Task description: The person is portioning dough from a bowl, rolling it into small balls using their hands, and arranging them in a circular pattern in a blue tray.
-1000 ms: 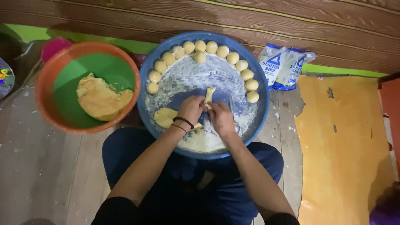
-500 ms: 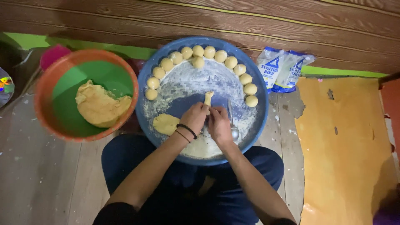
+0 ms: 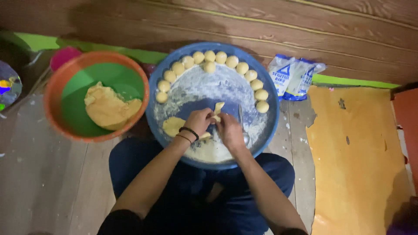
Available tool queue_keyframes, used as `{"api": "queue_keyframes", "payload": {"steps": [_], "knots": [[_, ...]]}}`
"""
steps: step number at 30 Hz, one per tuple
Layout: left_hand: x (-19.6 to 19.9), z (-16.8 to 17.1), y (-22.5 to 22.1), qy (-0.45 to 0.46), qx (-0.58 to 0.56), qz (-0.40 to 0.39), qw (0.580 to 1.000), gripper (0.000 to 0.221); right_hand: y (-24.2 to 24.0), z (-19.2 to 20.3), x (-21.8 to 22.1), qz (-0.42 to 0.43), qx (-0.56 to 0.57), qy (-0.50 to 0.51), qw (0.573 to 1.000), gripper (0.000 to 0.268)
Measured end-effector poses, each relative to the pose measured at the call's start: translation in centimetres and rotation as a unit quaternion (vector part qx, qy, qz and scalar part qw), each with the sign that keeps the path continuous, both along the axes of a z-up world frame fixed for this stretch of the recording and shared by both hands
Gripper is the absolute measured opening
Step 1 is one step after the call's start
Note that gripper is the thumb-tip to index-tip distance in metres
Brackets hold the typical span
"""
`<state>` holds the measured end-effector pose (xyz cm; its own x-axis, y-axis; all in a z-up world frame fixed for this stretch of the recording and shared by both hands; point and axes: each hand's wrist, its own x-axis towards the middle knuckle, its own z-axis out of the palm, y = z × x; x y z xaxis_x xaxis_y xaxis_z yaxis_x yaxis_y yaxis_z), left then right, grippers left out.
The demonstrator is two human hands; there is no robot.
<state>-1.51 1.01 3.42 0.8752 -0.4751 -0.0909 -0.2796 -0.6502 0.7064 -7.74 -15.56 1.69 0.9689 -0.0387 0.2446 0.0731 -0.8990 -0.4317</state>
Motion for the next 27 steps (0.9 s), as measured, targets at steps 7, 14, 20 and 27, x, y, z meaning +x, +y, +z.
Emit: {"api": "queue_keyframes", "payload": {"steps": [7, 14, 20, 27], "knots": [[-0.3, 0.6, -1.1, 0.041, -0.019, -0.018, 0.999, 0.028, -1.9, 1.2, 1.1, -0.063, 0.149, 0.177, 0.971, 0.028], [0.8, 0.5, -1.4, 0.012, 0.014, -0.020, 1.000, 0.034, 0.1, 2.8, 0.5, -0.058, 0.056, 0.095, 0.992, 0.029], [2.5, -1.6, -2.0, 0.069, -0.003, 0.013, 0.998, 0.026, 0.3, 0.8, 0.6, 0.002, -0.081, -0.078, 0.994, 0.034], [2.8, 1.1, -2.6, 0.077, -0.012, 0.027, 0.997, 0.034, -2.1, 0.9, 3.7, -0.002, 0.050, 0.099, 0.994, 0.025]]}}
